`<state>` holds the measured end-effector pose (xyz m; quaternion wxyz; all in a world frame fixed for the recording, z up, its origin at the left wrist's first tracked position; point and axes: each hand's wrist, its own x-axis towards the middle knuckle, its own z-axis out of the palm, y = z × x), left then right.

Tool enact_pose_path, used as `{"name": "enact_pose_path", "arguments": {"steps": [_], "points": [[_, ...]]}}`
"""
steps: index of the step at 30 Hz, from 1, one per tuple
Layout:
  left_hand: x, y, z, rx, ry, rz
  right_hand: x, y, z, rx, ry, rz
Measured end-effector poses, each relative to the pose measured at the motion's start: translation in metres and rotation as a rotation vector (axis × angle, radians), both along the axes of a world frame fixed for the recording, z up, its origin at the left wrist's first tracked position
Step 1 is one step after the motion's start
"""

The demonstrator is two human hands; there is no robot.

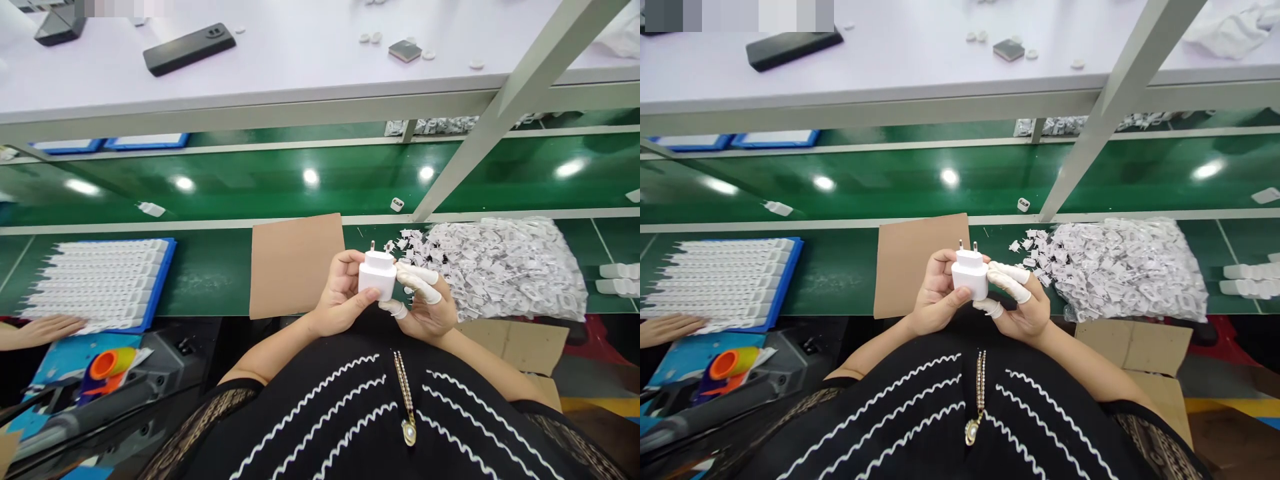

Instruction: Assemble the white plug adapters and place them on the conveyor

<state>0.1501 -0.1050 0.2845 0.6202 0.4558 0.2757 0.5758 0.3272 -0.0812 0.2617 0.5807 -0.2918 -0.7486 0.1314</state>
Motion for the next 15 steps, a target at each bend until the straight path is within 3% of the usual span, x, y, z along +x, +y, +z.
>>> {"name": "enact_pose_path", "arguments": {"steps": [10, 12, 15], "points": [[-0.026, 0.002, -0.006, 0.010, 0.047, 0.087, -0.026, 0.009, -0.008, -0.032, -0.016, -0.004], [-0.030, 0.009, -0.021, 0.000, 0.057, 0.103, -0.029, 0.015, -0.014, -0.054, -0.054, 0.007], [-0.040, 0.029, -0.070, -0.086, 0.122, 0.144, -0.020, 0.030, -0.048, -0.243, -0.233, 0.063]]}}
